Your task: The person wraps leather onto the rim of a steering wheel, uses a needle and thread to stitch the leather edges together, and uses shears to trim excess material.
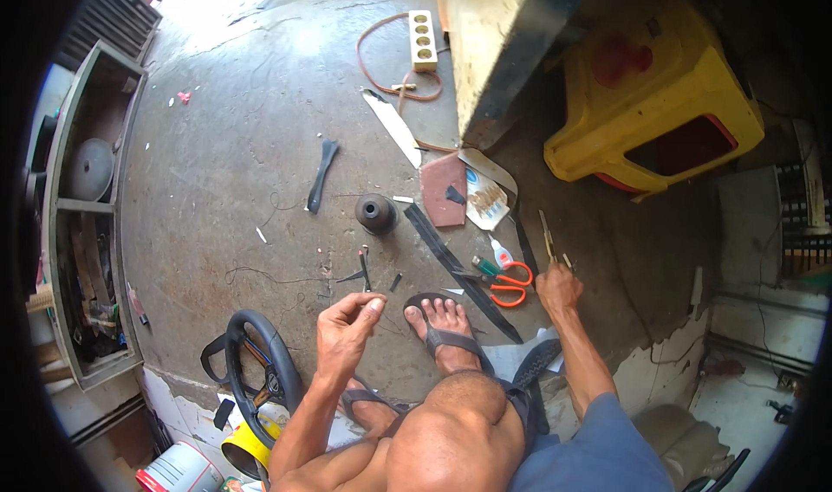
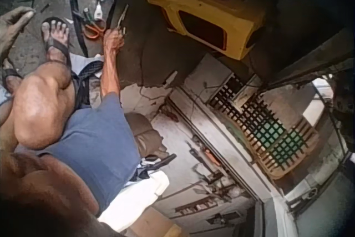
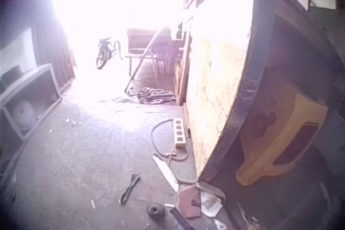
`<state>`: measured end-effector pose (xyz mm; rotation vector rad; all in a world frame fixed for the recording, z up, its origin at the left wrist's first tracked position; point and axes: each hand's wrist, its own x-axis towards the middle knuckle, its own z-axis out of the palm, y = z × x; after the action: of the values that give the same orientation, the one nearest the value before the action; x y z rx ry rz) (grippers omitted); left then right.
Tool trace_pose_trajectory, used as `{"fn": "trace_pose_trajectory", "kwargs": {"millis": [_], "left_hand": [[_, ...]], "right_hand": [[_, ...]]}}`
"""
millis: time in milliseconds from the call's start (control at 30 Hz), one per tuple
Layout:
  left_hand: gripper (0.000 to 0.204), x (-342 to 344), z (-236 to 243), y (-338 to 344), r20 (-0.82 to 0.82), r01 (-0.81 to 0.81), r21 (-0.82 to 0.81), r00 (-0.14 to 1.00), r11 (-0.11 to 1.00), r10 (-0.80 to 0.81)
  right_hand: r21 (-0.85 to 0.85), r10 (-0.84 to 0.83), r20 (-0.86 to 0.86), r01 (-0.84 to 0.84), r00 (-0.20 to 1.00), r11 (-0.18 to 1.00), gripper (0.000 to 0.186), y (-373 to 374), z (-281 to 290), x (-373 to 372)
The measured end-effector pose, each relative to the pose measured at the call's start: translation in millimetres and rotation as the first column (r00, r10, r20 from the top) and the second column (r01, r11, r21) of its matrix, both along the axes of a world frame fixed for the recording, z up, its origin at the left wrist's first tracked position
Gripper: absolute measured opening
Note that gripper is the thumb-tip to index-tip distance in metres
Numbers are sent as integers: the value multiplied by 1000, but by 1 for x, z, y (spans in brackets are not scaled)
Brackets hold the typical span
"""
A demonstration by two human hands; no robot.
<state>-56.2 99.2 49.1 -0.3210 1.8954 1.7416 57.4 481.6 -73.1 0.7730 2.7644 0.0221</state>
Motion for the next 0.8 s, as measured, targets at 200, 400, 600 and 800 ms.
{"fn": "trace_pose_trajectory", "kwargs": {"millis": [200, 400, 600, 800], "left_hand": [[20, -5, 3, 4, -14, 76, 154, 997, 985, -75], [22, -4, 2, 0, 82, -132, 449, 991, 884, 107], [21, -6, 13, -25, 45, -294, 366, 953, 883, 299], [19, -3, 9, -28, -11, -271, 357, 956, 894, 294]], "right_hand": [[-845, -403, -140, 103, 905, 525, 23, -74, 104, -62], [-939, -24, -326, -321, 945, 124, 20, -193, 138, -113], [-971, -73, -238, -236, 969, 36, 26, -219, 133, -128], [-961, -125, -60, -91, 990, -260, 37, -230, 125, -136]]}}
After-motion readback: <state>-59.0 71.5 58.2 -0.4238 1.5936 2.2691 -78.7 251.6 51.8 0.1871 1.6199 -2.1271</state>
